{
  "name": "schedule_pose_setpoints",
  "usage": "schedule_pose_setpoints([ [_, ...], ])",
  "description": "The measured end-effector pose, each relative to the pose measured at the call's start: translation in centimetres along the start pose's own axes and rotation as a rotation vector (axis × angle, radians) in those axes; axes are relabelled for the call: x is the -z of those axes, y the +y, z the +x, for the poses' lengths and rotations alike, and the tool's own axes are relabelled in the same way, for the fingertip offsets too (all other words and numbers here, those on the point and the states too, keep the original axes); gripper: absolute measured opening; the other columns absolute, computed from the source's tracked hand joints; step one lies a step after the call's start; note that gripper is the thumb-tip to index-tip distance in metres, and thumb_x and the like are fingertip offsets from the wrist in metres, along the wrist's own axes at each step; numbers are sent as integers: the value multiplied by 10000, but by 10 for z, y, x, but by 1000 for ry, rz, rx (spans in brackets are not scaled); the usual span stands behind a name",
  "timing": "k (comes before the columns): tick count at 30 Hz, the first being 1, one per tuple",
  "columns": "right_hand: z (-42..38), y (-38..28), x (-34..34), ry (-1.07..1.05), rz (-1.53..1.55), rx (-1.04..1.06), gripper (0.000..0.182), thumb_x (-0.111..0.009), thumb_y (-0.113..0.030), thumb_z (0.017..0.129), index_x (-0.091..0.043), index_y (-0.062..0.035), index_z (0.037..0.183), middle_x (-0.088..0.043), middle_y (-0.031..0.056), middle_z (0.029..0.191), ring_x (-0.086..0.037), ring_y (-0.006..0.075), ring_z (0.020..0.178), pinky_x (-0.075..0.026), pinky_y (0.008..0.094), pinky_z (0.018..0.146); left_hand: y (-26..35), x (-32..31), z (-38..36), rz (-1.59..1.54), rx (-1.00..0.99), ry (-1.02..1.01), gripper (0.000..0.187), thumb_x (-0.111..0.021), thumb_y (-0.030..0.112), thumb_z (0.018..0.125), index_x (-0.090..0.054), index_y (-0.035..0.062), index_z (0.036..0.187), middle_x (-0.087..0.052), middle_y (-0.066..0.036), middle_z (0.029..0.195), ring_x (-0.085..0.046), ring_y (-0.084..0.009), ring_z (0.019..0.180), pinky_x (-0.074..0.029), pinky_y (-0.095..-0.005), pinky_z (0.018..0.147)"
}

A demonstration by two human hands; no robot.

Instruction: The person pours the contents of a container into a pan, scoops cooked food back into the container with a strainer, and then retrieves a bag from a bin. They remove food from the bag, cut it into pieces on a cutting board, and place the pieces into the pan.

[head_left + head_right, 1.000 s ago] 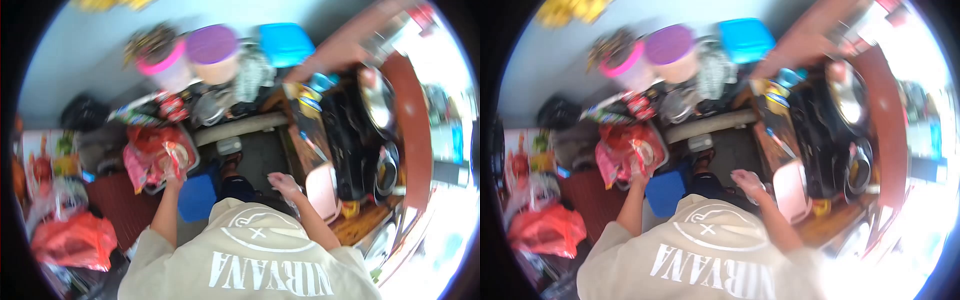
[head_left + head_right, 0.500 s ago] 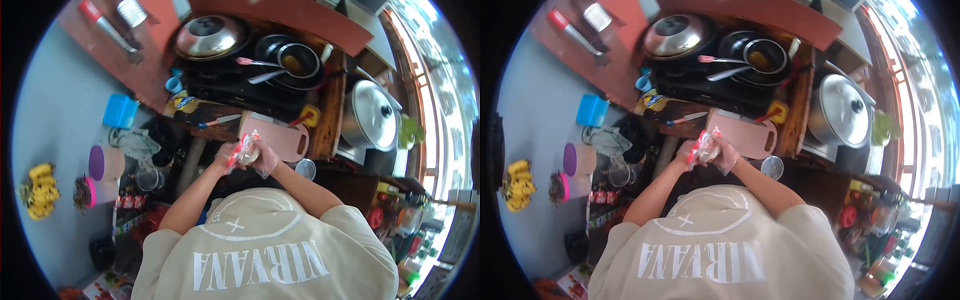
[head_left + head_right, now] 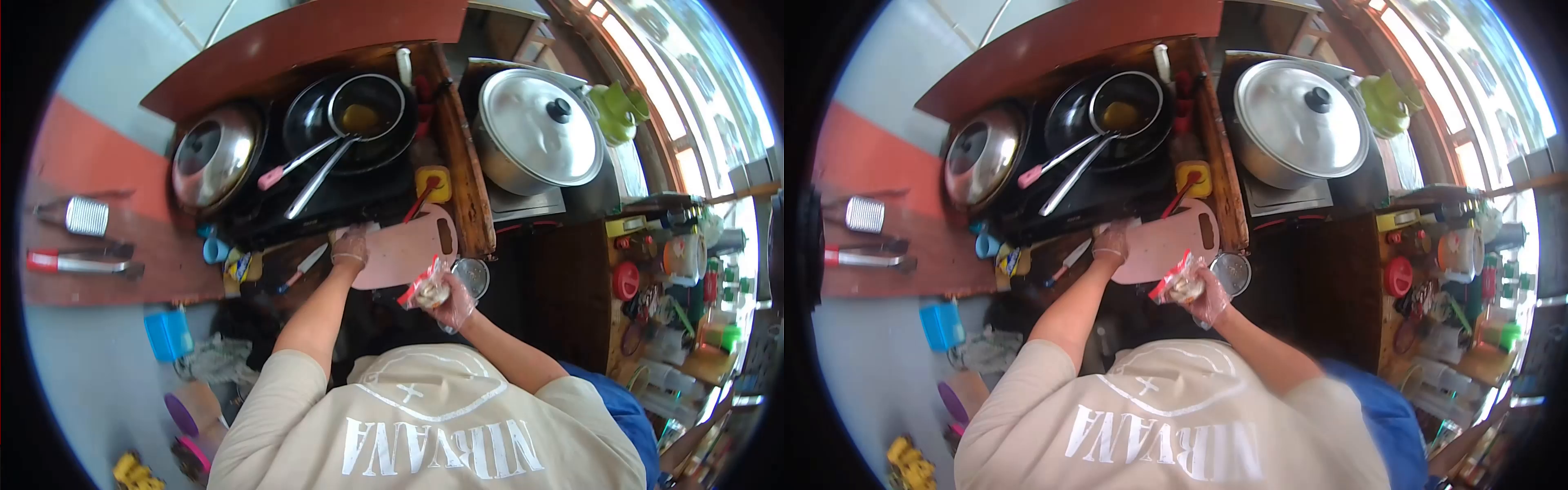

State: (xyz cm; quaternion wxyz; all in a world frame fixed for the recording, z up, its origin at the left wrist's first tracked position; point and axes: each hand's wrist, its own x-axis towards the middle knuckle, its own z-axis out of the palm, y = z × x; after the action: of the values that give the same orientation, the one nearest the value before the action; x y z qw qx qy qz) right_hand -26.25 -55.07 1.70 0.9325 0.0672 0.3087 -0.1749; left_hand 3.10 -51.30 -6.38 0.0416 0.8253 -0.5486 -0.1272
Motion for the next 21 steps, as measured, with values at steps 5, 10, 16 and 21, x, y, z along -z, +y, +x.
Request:
schedule_pose_setpoints([
  [5,-4,13,-7,70,10,60,424,-494,-270,953,-426,-76,1324,-544,159,1270,-573,341,1163,-495,562,982,36,49,13,177,-22,-397,372,-534,157,854,-633,65,1201,-673,-158,1174,-635,-298,1130,-478,-411,980],
  [10,7,23,-20,12,77,76,422,-509,-269,950,-431,-90,1324,-558,150,1251,-582,334,1155,-483,565,994,25,119,-46,132,-19,-468,331,-548,247,838,-711,22,1018,-695,-202,1059,-661,-360,1025,-523,-420,903],
  [16,27,28,-18,-81,17,107,410,-488,-357,977,-457,-109,1302,-598,127,1232,-620,300,1131,-531,504,954,-53,309,-104,-457,82,-711,176,-650,181,781,-688,9,791,-634,-159,639,-609,-332,571,-502,-433,575],
  [21,31,36,-20,-97,20,148,432,-512,-387,963,-460,-122,1300,-607,106,1224,-630,287,1117,-543,485,934,-19,430,-42,230,-704,225,240,-666,109,795,-682,39,1024,-628,-106,758,-588,-306,674,-504,-426,650],
])
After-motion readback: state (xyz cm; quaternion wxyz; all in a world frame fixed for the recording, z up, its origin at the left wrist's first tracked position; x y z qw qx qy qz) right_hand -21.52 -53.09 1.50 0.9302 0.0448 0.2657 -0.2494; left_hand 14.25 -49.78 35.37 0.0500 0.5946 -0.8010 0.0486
